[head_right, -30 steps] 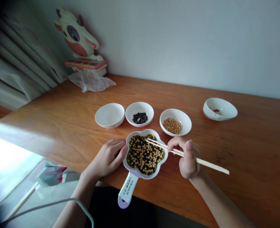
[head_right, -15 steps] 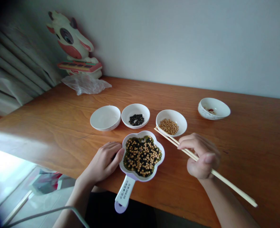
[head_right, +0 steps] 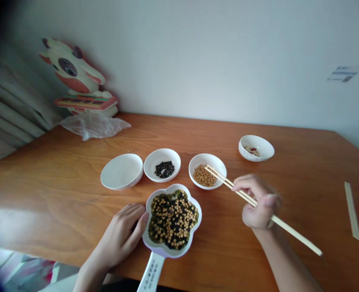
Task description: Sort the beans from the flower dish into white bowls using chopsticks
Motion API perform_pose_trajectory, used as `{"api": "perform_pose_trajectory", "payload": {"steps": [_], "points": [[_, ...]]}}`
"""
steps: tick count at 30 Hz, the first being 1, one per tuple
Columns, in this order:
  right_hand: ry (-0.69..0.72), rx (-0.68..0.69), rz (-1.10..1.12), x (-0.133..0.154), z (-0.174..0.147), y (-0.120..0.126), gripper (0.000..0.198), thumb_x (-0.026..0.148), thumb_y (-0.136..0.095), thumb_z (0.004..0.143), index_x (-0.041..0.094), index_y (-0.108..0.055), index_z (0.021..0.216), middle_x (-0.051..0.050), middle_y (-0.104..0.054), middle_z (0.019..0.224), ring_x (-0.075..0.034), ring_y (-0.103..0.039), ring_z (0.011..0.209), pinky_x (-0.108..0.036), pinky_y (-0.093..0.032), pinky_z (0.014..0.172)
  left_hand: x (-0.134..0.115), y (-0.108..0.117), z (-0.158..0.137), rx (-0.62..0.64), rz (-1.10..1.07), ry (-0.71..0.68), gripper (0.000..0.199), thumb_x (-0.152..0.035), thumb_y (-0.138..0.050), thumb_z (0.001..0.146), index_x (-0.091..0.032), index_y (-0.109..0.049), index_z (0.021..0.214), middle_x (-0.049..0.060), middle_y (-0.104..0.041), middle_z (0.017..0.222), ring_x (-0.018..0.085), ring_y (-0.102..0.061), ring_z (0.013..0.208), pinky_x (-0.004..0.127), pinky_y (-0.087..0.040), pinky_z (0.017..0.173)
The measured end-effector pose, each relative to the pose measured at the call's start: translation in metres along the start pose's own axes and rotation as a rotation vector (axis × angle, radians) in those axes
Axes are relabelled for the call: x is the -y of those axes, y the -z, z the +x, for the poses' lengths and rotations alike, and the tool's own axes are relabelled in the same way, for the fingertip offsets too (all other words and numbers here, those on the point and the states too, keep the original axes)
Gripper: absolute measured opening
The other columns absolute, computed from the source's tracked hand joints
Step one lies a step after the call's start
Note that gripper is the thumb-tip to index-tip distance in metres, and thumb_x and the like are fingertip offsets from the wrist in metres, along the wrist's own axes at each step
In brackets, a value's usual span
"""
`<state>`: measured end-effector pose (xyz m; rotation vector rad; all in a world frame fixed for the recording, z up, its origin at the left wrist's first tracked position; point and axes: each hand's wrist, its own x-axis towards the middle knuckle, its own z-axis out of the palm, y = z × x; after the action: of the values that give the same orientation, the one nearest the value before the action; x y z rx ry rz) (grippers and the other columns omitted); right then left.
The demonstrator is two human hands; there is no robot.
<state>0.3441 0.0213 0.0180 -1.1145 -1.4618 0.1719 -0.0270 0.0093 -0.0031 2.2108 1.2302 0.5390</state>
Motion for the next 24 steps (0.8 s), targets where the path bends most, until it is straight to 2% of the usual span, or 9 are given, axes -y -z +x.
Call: {"api": "perform_pose_trajectory", "payload": {"steps": [2, 6, 10, 13, 16, 19, 21, 24], "points": [[-0.075, 0.015, 0.008, 0.003, 0.003, -0.003, 0.078, 0.078, -0.022, 0.099, 0.026, -0.073, 0.069, -0.009, -0.069, 0.071, -0.027, -0.063, 0.068, -0.041, -0.041, 0.06, 0.001, 0.0, 0.0, 0.003, -0.009, -0.018, 0.033, -0.029, -0.04, 0.11, -0.021, -0.048, 0.079, 0.003, -0.062, 0.081, 0.019, -0.055, 0.077, 0.034, -0.039, 0.077], [-0.131, -0.03, 0.052, 0.011, 0.012, -0.007, 0.078, 0.074, -0.017, 0.1, 0.026, -0.069, 0.066, -0.009, -0.063, 0.065, -0.028, -0.061, 0.067, -0.042, -0.042, 0.061, 0.003, -0.001, -0.001, -0.018, -0.031, -0.016, 0.034, -0.03, -0.039, 0.111, -0.021, -0.047, 0.079, 0.003, -0.061, 0.08, 0.019, -0.055, 0.076, 0.034, -0.04, 0.075], [-0.2, 0.001, 0.15, 0.035, 0.041, -0.004, 0.074, 0.065, -0.021, 0.105, 0.026, -0.07, 0.065, -0.008, -0.063, 0.063, -0.026, -0.058, 0.067, -0.041, -0.042, 0.064, 0.004, -0.001, 0.0, 0.006, -0.041, -0.03, 0.034, -0.03, -0.039, 0.111, -0.021, -0.047, 0.079, 0.003, -0.061, 0.08, 0.019, -0.056, 0.076, 0.034, -0.04, 0.074], [-0.241, 0.218, 0.254, 0.063, 0.069, -0.003, 0.074, 0.065, -0.022, 0.107, 0.025, -0.071, 0.067, -0.006, -0.061, 0.063, -0.023, -0.056, 0.066, -0.038, -0.041, 0.065, 0.006, -0.002, 0.0, 0.027, -0.025, -0.03, 0.034, -0.03, -0.039, 0.111, -0.021, -0.048, 0.08, 0.003, -0.061, 0.08, 0.019, -0.055, 0.076, 0.034, -0.04, 0.074], [-0.265, 0.595, 0.242, 0.087, 0.089, -0.011, 0.073, 0.066, -0.021, 0.108, 0.024, -0.069, 0.071, -0.005, -0.061, 0.067, -0.02, -0.056, 0.066, -0.037, -0.041, 0.065, 0.006, -0.002, -0.001, 0.035, -0.018, -0.001, 0.034, -0.032, -0.039, 0.111, -0.021, -0.05, 0.081, 0.004, -0.062, 0.083, 0.02, -0.055, 0.078, 0.034, -0.042, 0.076], [-0.26, 0.868, 0.185, 0.096, 0.095, -0.024, 0.066, 0.06, -0.023, 0.11, 0.023, -0.065, 0.075, -0.003, -0.064, 0.073, -0.018, -0.059, 0.071, -0.035, -0.043, 0.07, 0.004, -0.002, -0.003, 0.032, -0.018, 0.018, 0.033, -0.032, -0.038, 0.111, -0.022, -0.051, 0.082, 0.004, -0.063, 0.085, 0.02, -0.056, 0.08, 0.035, -0.042, 0.079], [-0.198, 0.973, 0.045, 0.096, 0.094, -0.032, 0.058, 0.055, -0.029, 0.111, 0.022, -0.064, 0.078, -0.001, -0.065, 0.074, -0.015, -0.058, 0.07, -0.034, -0.041, 0.07, 0.003, -0.002, -0.003, 0.027, -0.013, 0.029, 0.034, -0.033, -0.037, 0.111, -0.021, -0.05, 0.082, 0.003, -0.062, 0.083, 0.02, -0.055, 0.078, 0.035, -0.042, 0.079], [-0.09, 1.049, -0.134, 0.094, 0.089, -0.039, 0.051, 0.049, -0.035, 0.112, 0.021, -0.06, 0.078, 0.0, -0.064, 0.073, -0.014, -0.054, 0.068, -0.034, -0.035, 0.066, 0.001, -0.001, -0.004, 0.021, -0.005, 0.037, 0.035, -0.033, -0.037, 0.111, -0.021, -0.048, 0.08, 0.003, -0.06, 0.081, 0.019, -0.053, 0.075, 0.035, -0.041, 0.077]]}}
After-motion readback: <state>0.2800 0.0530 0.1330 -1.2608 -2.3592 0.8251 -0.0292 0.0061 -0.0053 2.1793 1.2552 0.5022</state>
